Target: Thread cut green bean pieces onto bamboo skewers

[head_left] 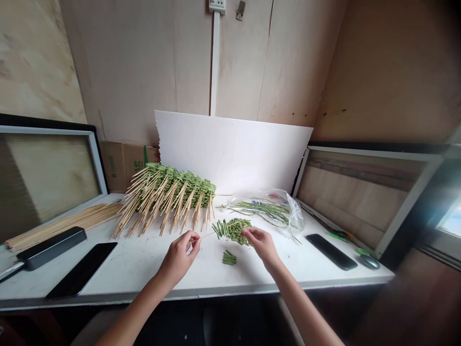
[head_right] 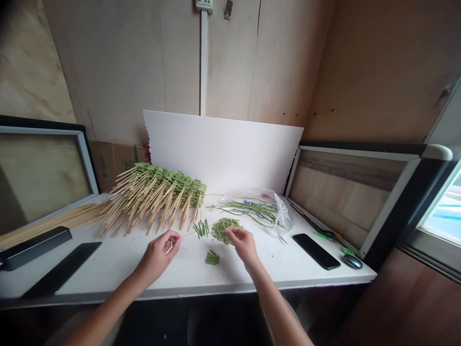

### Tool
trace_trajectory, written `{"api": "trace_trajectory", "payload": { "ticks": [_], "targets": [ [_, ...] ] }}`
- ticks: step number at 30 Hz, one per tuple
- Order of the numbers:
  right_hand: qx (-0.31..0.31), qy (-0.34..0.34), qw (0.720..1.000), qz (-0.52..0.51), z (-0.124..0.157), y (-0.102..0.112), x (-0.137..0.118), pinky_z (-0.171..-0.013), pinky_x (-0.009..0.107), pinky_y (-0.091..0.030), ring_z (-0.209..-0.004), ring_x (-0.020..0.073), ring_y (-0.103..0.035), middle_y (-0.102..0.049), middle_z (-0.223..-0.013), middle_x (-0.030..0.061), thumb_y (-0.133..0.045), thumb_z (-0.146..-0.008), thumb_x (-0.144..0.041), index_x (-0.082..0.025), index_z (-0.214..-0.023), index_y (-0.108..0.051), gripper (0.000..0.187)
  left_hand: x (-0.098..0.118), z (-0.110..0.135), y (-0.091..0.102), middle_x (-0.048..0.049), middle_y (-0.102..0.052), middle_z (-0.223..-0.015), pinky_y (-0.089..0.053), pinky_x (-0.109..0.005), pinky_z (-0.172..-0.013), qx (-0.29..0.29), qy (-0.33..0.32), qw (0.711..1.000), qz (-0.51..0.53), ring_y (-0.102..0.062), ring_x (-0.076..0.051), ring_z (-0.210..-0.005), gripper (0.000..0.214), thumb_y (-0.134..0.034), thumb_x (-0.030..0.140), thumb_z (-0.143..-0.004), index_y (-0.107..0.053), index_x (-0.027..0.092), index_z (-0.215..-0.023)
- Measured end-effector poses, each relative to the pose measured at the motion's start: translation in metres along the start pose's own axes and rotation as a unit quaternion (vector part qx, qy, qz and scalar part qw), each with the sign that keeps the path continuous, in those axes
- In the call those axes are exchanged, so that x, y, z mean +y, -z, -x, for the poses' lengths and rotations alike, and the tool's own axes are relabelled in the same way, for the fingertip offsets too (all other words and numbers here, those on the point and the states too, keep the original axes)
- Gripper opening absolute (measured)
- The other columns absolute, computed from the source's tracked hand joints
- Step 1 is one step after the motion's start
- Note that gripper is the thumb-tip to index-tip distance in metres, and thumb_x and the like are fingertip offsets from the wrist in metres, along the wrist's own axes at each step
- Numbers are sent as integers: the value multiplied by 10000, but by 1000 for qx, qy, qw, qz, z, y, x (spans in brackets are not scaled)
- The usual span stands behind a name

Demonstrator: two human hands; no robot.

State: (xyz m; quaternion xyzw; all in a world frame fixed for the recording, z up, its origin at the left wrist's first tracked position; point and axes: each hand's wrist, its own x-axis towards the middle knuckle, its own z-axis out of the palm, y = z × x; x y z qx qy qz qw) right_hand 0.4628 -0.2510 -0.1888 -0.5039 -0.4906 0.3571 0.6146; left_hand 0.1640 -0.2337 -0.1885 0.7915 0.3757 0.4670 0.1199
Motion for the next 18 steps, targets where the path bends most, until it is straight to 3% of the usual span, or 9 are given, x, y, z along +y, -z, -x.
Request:
{"api": "trace_trajectory", "payload": {
  "ticks": [3,6,18],
  "targets": [
    [34,-46,988,-145,-5,3,-5,-698,325,-531,-952,292,-735,-813,-919,91,-909,-657,-567,-205,-902,-820,446,0,2,-2,-39,-684,-826,-524,-264,-663,-9,1,1000,10,-655,-175,-719,164,-519,344,-1022,-604,219,-957],
    [22,-72,971,-226,-5,2,-5,-710,310,-554,-1008,291,-753,-817,-986,100,-929,-645,-545,-201,-930,-813,461,1,4,-4,-33,-676,-819,-510,-253,-660,-18,3,1000,14,-645,-166,-716,158,-535,336,-1016,-603,216,-940],
    [-7,-73,969,-237,5,-5,-10,-651,296,-560,-1081,323,-755,-813,-1068,136,-897,-731,-514,-178,-947,-816,408,1,3,-1,-5,-635,-784,-453,-237,-655,-23,4,1000,2,-568,-141,-677,172,-544,318,-1006,-602,207,-889]
  ]
}}
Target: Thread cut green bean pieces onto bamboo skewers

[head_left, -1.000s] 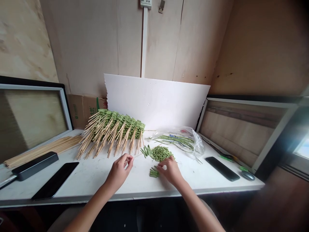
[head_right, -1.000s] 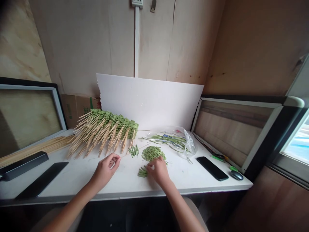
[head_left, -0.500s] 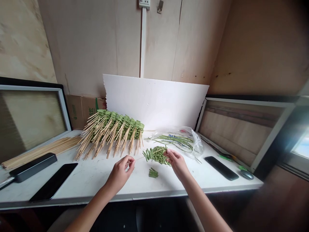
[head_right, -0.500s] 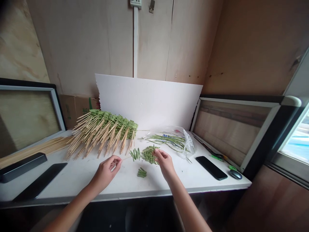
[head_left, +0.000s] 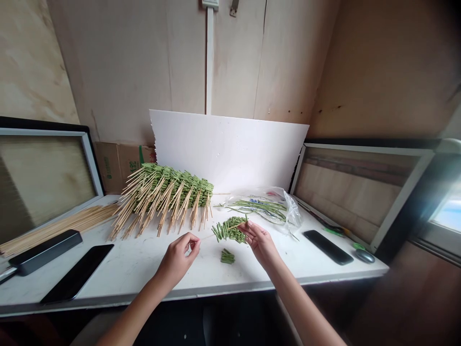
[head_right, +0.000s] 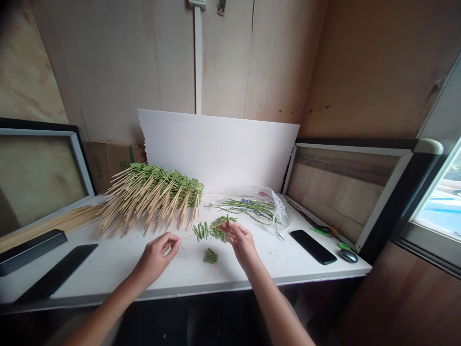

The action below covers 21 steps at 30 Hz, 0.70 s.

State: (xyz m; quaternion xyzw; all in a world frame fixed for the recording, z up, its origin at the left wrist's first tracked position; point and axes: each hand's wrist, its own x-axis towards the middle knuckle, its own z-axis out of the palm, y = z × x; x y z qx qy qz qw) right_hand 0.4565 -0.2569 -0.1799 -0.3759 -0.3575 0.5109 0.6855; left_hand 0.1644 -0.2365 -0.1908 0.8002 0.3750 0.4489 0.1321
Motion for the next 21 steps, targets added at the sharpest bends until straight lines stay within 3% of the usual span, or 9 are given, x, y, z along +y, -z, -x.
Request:
{"api": "trace_trajectory", "payload": {
  "ticks": [11,21],
  "targets": [
    [11,31,998,60,-4,5,-4,-608,287,-529,-942,300,-773,-818,-883,120,-937,-659,-495,-179,-802,-810,370,4,-2,10,-18,-621,-838,-434,-260,-696,-34,-41,998,-35,-580,-166,-738,158,-477,259,-1034,-583,221,-923],
    [0,59,992,114,0,3,0,-678,329,-589,-1022,318,-742,-818,-999,132,-900,-716,-520,-191,-872,-827,371,-1,-2,8,-4,-603,-831,-435,-249,-720,-29,-53,997,-38,-582,-152,-748,149,-483,223,-1028,-576,217,-913]
  ]
}}
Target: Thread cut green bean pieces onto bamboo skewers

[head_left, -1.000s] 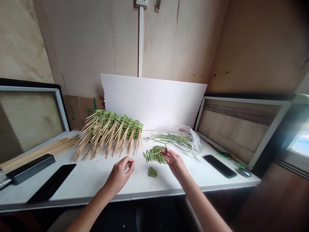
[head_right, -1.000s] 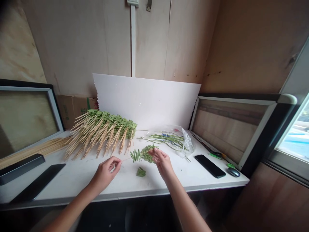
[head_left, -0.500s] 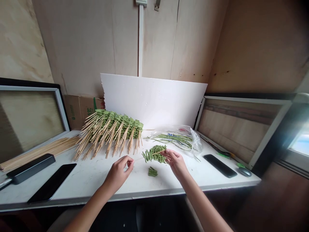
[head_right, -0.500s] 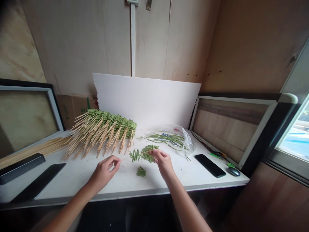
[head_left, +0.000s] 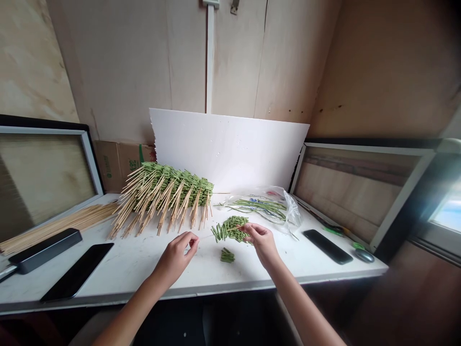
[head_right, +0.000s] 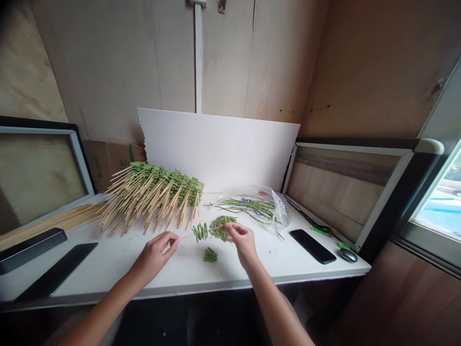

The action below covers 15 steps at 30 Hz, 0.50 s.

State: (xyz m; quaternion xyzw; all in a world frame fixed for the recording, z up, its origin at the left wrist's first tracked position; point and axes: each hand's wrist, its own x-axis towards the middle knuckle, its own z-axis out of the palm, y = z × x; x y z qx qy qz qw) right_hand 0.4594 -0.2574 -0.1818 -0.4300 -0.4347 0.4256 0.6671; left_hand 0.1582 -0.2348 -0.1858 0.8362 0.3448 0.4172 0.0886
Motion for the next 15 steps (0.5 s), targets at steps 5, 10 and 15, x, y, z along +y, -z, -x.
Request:
{"api": "trace_trajectory", "payload": {
  "ticks": [5,10,15],
  "targets": [
    [17,-5,1000,-18,3,-7,5,-771,347,-603,-1124,329,-725,-812,-1067,126,-889,-737,-506,-200,-891,-822,349,-2,1,-3,-6,-597,-835,-430,-253,-721,-2,-2,1000,3,-568,-152,-743,153,-472,229,-1038,-564,218,-915],
    [8,-1,1000,-11,6,-8,7,-785,364,-604,-1147,342,-715,-810,-1062,131,-873,-756,-517,-199,-885,-821,347,-3,1,-2,-7,-595,-834,-434,-258,-732,-4,3,1000,13,-576,-157,-761,159,-474,229,-1038,-566,219,-908],
    [3,8,1000,1,7,-7,4,-777,355,-600,-1147,339,-710,-807,-1063,130,-857,-778,-516,-205,-894,-826,334,-2,3,-4,-4,-602,-821,-429,-254,-689,-10,0,1000,8,-571,-154,-724,151,-477,222,-1030,-564,221,-906]
  ]
}}
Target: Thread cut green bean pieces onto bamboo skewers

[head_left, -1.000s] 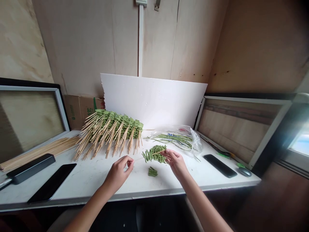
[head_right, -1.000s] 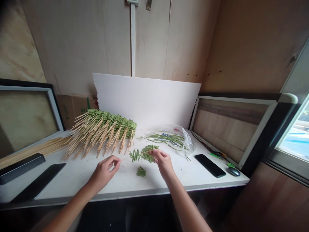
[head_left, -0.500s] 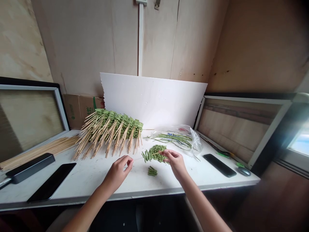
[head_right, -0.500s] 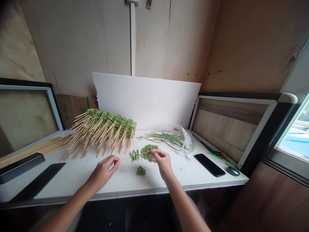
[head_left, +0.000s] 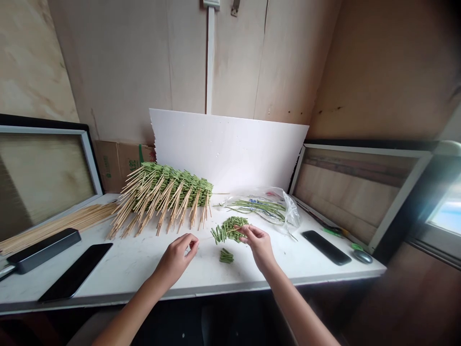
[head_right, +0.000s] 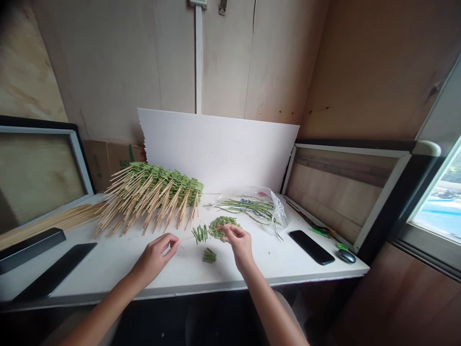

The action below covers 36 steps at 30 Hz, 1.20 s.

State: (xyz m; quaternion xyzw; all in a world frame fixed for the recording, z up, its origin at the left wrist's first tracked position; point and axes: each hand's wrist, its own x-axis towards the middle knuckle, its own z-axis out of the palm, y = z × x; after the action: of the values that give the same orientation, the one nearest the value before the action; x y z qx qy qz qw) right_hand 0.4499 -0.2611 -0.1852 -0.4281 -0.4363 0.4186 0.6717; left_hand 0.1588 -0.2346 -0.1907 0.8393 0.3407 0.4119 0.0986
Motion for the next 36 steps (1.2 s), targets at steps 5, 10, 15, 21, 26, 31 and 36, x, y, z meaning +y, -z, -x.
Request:
{"api": "trace_trajectory", "payload": {
  "ticks": [5,10,15,21,26,31,36],
  "targets": [
    [-14,7,1000,16,5,-10,1,-749,345,-604,-1006,297,-734,-801,-978,114,-876,-759,-499,-195,-829,-823,316,8,3,-8,-2,-602,-816,-440,-246,-688,-9,-10,1000,14,-579,-148,-717,166,-473,232,-1043,-572,220,-910],
    [-6,-5,1000,20,13,-24,5,-770,358,-613,-778,208,-705,-777,-901,76,-905,-715,-503,-184,-799,-820,340,15,3,-14,-3,-609,-819,-457,-247,-708,18,-13,1000,14,-602,-152,-736,162,-486,269,-1057,-589,219,-943],
    [-40,-2,998,50,11,-22,4,-798,386,-624,-966,275,-708,-786,-1024,107,-841,-775,-560,-200,-930,-835,391,6,2,-12,-18,-654,-847,-493,-261,-718,55,13,998,6,-650,-170,-766,158,-508,322,-1054,-602,223,-973],
    [-124,88,937,315,7,-7,13,-916,464,-532,-966,316,-690,-797,-995,112,-693,-899,-570,-241,-877,-841,361,-10,0,-8,-52,-697,-914,-538,-289,-765,75,47,996,27,-693,-200,-859,156,-516,349,-1047,-601,224,-1005],
    [-143,133,846,496,14,-6,15,-891,416,-454,-906,304,-625,-760,-810,95,-776,-844,-427,-253,-770,-840,200,-15,-1,-8,-56,-704,-913,-550,-290,-763,82,52,995,22,-700,-202,-860,157,-521,347,-1039,-608,221,-1006],
    [-165,134,816,538,20,-12,12,-796,378,-439,-946,318,-622,-770,-857,91,-756,-841,-261,-254,-798,-832,88,-14,-1,-7,-54,-703,-910,-562,-292,-770,74,44,996,17,-702,-199,-852,156,-515,338,-1039,-616,222,-1015],
    [-130,148,848,492,14,-10,16,-848,407,-470,-945,321,-657,-794,-919,96,-736,-861,-312,-244,-832,-824,115,-13,0,-8,-58,-694,-919,-562,-298,-779,65,42,997,19,-695,-195,-853,163,-506,342,-1047,-610,220,-1021]
  ]
}}
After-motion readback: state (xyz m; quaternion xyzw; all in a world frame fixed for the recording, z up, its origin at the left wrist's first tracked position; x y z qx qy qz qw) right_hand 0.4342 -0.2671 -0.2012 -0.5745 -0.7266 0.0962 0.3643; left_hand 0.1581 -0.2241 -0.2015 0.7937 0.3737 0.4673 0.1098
